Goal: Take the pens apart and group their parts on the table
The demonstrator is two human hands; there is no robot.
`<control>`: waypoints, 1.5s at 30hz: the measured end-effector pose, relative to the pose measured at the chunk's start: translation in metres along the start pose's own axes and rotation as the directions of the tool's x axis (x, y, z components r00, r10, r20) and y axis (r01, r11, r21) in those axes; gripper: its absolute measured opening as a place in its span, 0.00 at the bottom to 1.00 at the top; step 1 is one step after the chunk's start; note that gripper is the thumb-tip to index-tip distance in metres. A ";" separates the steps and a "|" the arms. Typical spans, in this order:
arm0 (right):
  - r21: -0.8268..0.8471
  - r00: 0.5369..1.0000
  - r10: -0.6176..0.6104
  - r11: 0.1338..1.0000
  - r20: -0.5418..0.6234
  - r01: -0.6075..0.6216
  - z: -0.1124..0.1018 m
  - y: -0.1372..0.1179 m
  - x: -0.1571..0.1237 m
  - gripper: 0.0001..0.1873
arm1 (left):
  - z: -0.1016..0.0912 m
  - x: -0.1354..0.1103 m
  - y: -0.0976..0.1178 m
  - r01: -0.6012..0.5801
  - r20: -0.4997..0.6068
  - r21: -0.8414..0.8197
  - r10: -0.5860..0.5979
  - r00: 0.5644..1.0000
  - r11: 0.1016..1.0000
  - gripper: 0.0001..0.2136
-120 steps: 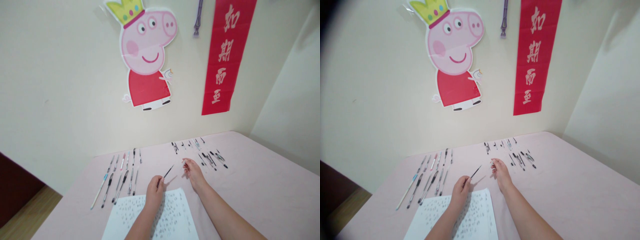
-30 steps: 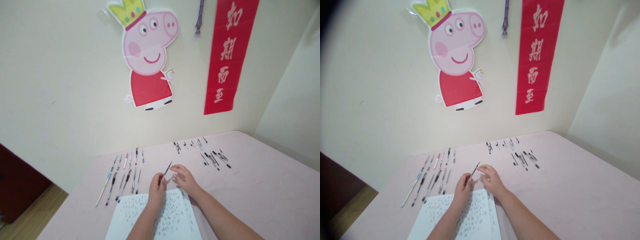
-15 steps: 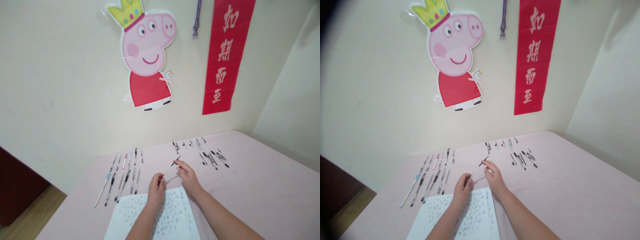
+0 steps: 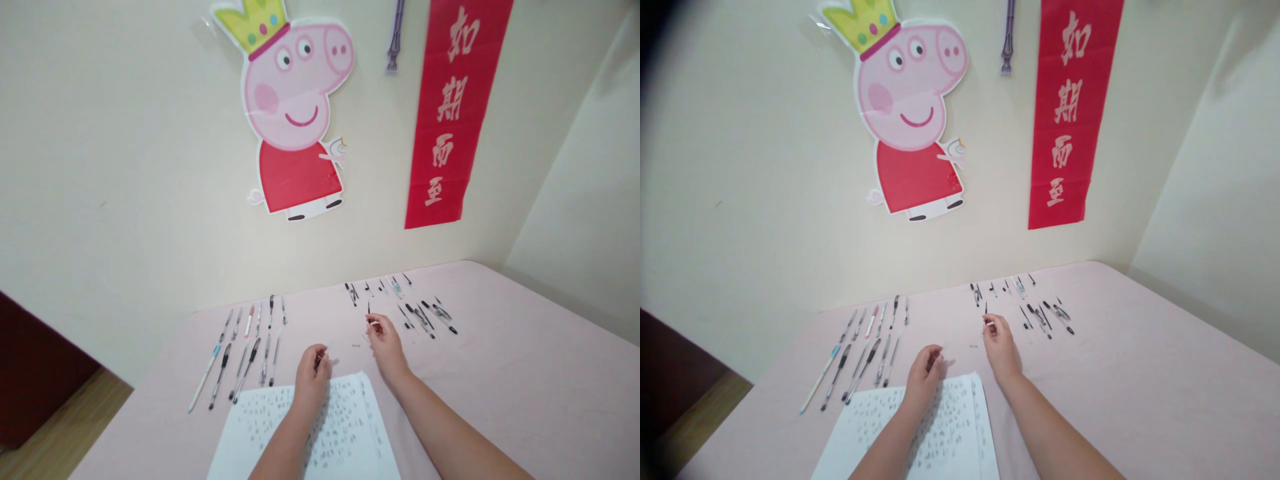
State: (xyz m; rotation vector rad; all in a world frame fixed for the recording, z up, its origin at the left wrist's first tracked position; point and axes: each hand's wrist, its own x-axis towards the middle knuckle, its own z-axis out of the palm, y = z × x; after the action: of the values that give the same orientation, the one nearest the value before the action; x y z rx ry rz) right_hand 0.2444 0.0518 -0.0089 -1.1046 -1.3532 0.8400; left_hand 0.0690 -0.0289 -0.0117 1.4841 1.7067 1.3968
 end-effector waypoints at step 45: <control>-0.003 0.842 0.086 0.995 0.533 -0.100 0.026 -0.013 -0.025 0.14 | 0.000 0.002 0.003 0.027 0.024 -0.108 -0.025 0.999 0.994 0.08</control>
State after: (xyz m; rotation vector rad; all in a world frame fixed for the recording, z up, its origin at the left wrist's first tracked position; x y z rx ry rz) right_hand 0.2146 0.0272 -0.0078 -0.9553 -1.7483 1.3009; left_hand 0.0694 -0.0275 -0.0087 1.4084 1.6040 1.4303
